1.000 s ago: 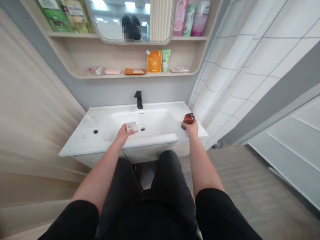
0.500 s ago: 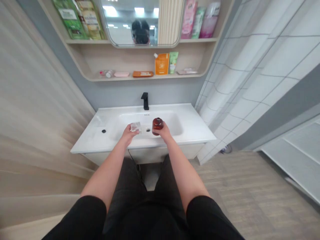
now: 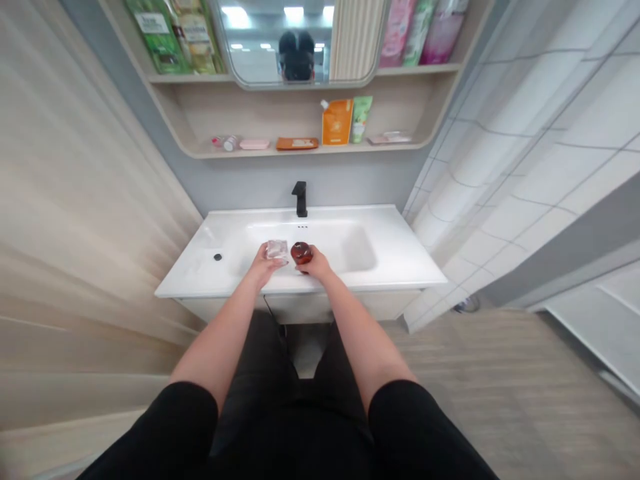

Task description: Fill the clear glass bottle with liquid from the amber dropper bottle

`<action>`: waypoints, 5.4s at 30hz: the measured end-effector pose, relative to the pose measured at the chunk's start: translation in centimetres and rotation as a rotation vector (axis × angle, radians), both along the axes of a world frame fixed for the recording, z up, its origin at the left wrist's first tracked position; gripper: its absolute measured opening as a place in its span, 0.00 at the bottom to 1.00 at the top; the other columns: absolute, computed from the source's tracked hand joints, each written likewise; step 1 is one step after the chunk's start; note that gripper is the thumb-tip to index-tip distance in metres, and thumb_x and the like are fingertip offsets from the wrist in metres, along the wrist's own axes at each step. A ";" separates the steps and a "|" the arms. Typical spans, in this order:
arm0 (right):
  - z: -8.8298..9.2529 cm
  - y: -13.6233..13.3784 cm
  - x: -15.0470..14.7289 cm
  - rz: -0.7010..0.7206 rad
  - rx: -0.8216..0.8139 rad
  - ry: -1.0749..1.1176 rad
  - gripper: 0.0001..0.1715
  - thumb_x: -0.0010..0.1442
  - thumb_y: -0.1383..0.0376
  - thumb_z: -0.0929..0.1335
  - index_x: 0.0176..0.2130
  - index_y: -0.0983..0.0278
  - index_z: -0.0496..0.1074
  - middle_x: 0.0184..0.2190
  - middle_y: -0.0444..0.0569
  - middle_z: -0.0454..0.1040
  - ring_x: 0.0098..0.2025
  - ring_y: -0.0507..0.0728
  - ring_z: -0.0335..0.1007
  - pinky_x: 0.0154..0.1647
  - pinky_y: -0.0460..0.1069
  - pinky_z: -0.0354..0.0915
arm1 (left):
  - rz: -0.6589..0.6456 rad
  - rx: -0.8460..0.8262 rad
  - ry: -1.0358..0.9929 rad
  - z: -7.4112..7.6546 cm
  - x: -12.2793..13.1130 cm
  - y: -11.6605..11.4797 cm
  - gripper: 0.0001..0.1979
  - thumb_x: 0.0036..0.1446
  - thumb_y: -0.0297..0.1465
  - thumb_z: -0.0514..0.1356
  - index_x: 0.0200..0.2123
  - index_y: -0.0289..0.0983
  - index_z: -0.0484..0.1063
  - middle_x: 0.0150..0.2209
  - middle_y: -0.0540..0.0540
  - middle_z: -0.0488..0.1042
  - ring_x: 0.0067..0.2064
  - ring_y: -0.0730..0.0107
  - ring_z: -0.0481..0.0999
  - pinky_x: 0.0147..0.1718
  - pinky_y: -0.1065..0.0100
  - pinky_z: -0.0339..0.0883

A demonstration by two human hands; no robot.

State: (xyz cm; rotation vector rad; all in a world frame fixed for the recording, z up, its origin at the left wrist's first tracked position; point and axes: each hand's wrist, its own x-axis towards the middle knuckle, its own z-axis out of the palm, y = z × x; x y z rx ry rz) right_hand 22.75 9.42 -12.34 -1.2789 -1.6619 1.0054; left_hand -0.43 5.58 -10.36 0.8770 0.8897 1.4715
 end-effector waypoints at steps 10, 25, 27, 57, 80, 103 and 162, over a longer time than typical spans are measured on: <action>0.5 0.2 -0.3 0.005 -0.096 0.006 0.42 0.41 0.66 0.86 0.54 0.57 0.77 0.43 0.45 0.87 0.47 0.64 0.86 0.52 0.61 0.84 | 0.081 0.012 0.067 -0.7 0.1 0.5 0.46 0.30 0.30 0.82 0.54 0.45 0.69 0.50 0.47 0.80 0.54 0.53 0.81 0.54 0.54 0.74; 0.4 0.4 -0.2 0.047 -0.057 -0.043 0.43 0.41 0.66 0.86 0.55 0.57 0.77 0.44 0.44 0.87 0.47 0.64 0.86 0.57 0.61 0.80 | 0.078 0.067 0.088 -0.4 0.3 0.3 0.47 0.31 0.26 0.82 0.57 0.45 0.72 0.54 0.46 0.80 0.57 0.52 0.81 0.59 0.53 0.76; 0.5 0.3 -0.2 0.042 -0.057 -0.054 0.44 0.40 0.66 0.86 0.56 0.58 0.77 0.44 0.45 0.87 0.47 0.64 0.85 0.57 0.61 0.80 | 0.056 0.054 0.089 -0.4 0.3 0.2 0.48 0.31 0.27 0.82 0.59 0.46 0.72 0.56 0.45 0.79 0.58 0.51 0.81 0.56 0.53 0.78; 0.6 0.2 -0.3 0.020 -0.021 -0.136 0.46 0.41 0.66 0.86 0.58 0.57 0.77 0.48 0.46 0.87 0.52 0.67 0.85 0.59 0.61 0.79 | 0.078 0.115 0.052 -0.5 0.3 0.5 0.48 0.34 0.26 0.83 0.61 0.46 0.73 0.57 0.44 0.81 0.60 0.53 0.81 0.66 0.48 0.72; 0.6 0.1 -0.3 0.029 0.008 -0.161 0.47 0.43 0.67 0.86 0.61 0.59 0.77 0.51 0.49 0.87 0.52 0.66 0.85 0.59 0.60 0.78 | 0.045 0.153 0.029 -1.8 -0.4 1.2 0.50 0.36 0.26 0.84 0.64 0.48 0.75 0.60 0.44 0.80 0.59 0.54 0.80 0.64 0.49 0.71; 0.7 0.0 -0.2 0.033 0.037 -0.183 0.45 0.42 0.67 0.86 0.59 0.59 0.78 0.51 0.49 0.87 0.53 0.67 0.85 0.60 0.60 0.77 | 0.078 0.139 0.036 -1.1 -0.3 0.9 0.49 0.33 0.23 0.82 0.63 0.48 0.77 0.59 0.44 0.79 0.55 0.57 0.79 0.59 0.54 0.73; 1.4 -0.6 -0.1 0.045 0.034 -0.162 0.46 0.41 0.68 0.85 0.59 0.59 0.77 0.52 0.49 0.87 0.53 0.66 0.84 0.59 0.59 0.76 | 0.151 0.124 0.102 -0.7 -0.1 0.3 0.44 0.33 0.24 0.78 0.59 0.47 0.80 0.53 0.46 0.79 0.48 0.61 0.76 0.54 0.57 0.73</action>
